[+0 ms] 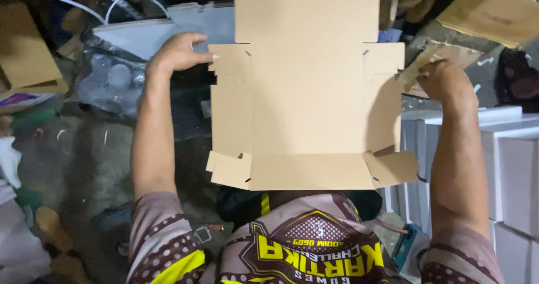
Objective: Assembling a cardboard box by folding flaps and inserting a white liner.
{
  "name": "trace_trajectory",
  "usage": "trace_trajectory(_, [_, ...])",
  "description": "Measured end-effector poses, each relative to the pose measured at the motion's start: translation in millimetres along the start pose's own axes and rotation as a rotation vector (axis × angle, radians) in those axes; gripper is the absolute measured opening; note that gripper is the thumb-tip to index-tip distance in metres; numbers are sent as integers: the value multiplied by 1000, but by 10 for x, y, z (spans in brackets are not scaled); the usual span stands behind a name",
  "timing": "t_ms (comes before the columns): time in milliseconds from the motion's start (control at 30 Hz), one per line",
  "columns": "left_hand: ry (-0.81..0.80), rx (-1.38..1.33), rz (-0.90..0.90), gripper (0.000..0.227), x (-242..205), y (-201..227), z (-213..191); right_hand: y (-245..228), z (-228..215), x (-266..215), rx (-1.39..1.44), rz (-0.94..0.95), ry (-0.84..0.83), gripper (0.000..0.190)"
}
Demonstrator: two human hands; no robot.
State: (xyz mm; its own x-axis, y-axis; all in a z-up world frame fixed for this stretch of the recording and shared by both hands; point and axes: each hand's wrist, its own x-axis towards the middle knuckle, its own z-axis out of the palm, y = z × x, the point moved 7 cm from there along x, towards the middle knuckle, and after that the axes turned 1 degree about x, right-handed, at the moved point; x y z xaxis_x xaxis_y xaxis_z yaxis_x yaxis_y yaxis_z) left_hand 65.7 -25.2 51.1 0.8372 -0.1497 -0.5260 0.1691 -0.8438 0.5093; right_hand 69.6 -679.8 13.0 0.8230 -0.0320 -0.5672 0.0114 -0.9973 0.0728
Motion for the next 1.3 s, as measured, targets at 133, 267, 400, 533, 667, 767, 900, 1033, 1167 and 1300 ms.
trace_trajectory(133, [-83,138,-45,90,208,272,46,-385,-435,-42,110,-252,284,32])
trace_trajectory(267, [28,-369,-4,100,937,-26,309,-909,-787,91,551,-295,192,45])
trace_trajectory(400, [-175,71,-184,55,591,546,212,-1423,-1024,-62,315,-158,-107,82])
trace_trajectory(533, [-314,189,-184,53,442,718,238,-1513,-887,72,176,-58,-284,102])
trace_trajectory(667, [-213,-24,-87,37,527,578,263,-1371,-788,365,434,-129,-105,58])
trace_trajectory(767, [-130,-219,70,36,543,545,210,-1292,-885,434,635,-187,-50,36])
trace_trajectory(900, [-37,-342,239,32,499,535,70,-1189,-1087,453,540,-294,-27,38])
trace_trajectory(1033, [15,-295,276,31,289,698,-58,-1352,-1440,26,419,-242,-220,42])
trace_trajectory(1167, [23,-213,239,26,220,597,-173,-1276,-1407,44,574,-232,-258,28])
trace_trajectory(1300, [-113,-50,78,36,-17,827,-436,-1263,-1393,91,585,-413,-176,22])
